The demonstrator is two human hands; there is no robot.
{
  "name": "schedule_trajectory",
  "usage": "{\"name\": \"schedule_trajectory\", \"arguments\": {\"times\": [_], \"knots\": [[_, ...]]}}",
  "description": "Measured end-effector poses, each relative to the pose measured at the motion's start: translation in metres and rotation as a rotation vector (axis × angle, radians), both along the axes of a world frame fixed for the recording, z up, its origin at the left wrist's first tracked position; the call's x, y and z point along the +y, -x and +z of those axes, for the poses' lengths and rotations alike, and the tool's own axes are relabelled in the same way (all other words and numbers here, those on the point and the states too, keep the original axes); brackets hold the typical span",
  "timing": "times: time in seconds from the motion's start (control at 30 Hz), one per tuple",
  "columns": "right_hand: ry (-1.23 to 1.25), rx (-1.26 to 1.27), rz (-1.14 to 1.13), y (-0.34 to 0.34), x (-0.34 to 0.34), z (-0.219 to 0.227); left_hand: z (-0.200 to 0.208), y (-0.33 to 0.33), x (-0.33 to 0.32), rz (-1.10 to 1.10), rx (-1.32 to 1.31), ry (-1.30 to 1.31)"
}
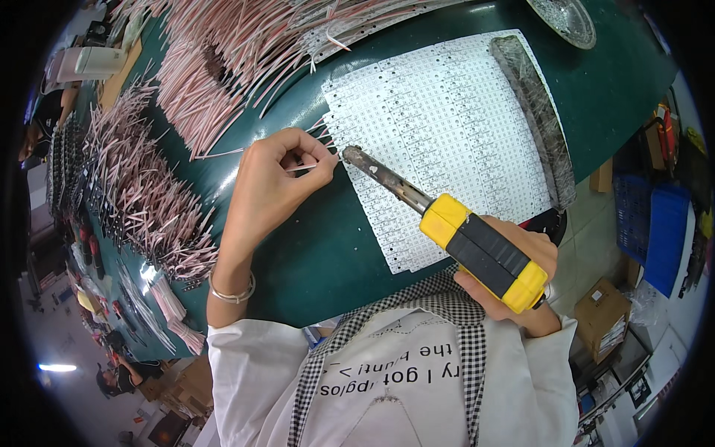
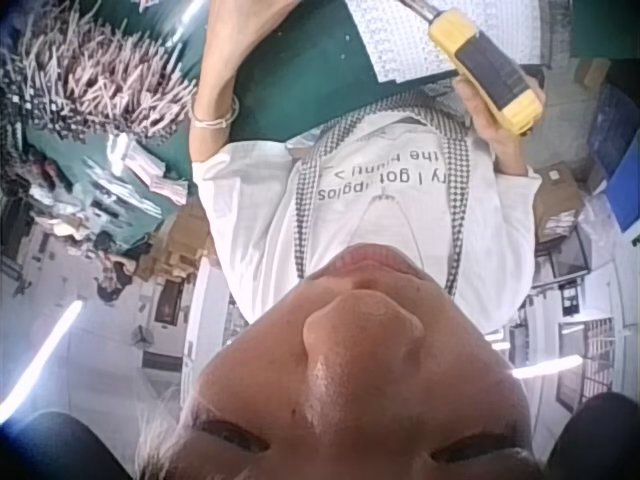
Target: The person solders wire ends on a panel of light strips using a soldering iron by hand, removes the completed panel, and solders wires on the next panel.
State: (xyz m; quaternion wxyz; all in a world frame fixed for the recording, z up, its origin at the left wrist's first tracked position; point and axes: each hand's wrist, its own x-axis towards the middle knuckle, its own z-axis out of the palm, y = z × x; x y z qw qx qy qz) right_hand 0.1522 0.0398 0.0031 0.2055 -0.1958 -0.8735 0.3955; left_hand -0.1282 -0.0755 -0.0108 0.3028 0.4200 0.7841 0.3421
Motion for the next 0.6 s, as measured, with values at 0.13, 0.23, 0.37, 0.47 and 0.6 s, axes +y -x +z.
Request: {"name": "schedule_trajectory", "arguments": {"times": [0.13, 0.23, 0.37, 0.47, 0.6], "knots": [[0.049, 0.02, 0.008, 0.002, 0.0, 0.0, -0.002, -0.002, -0.001, 0.02, 0.01, -0.014], [0.031, 0.022, 0.045, 0.003, 0.002, 0.002, -0.003, -0.003, -0.001, 0.023, 0.014, -0.013], [-0.028, 0.007, 0.06, 0.007, 0.002, 0.005, -0.003, -0.004, -0.001, 0.031, 0.019, -0.01], [-0.017, 0.008, 0.031, 0.005, 0.001, 0.004, -0.002, -0.004, 0.0, 0.029, 0.033, -0.017], [0.207, 0.01, -0.123, -0.016, -0.008, -0.008, -0.001, -0.003, 0.001, 0.029, 0.035, -0.024]]}}
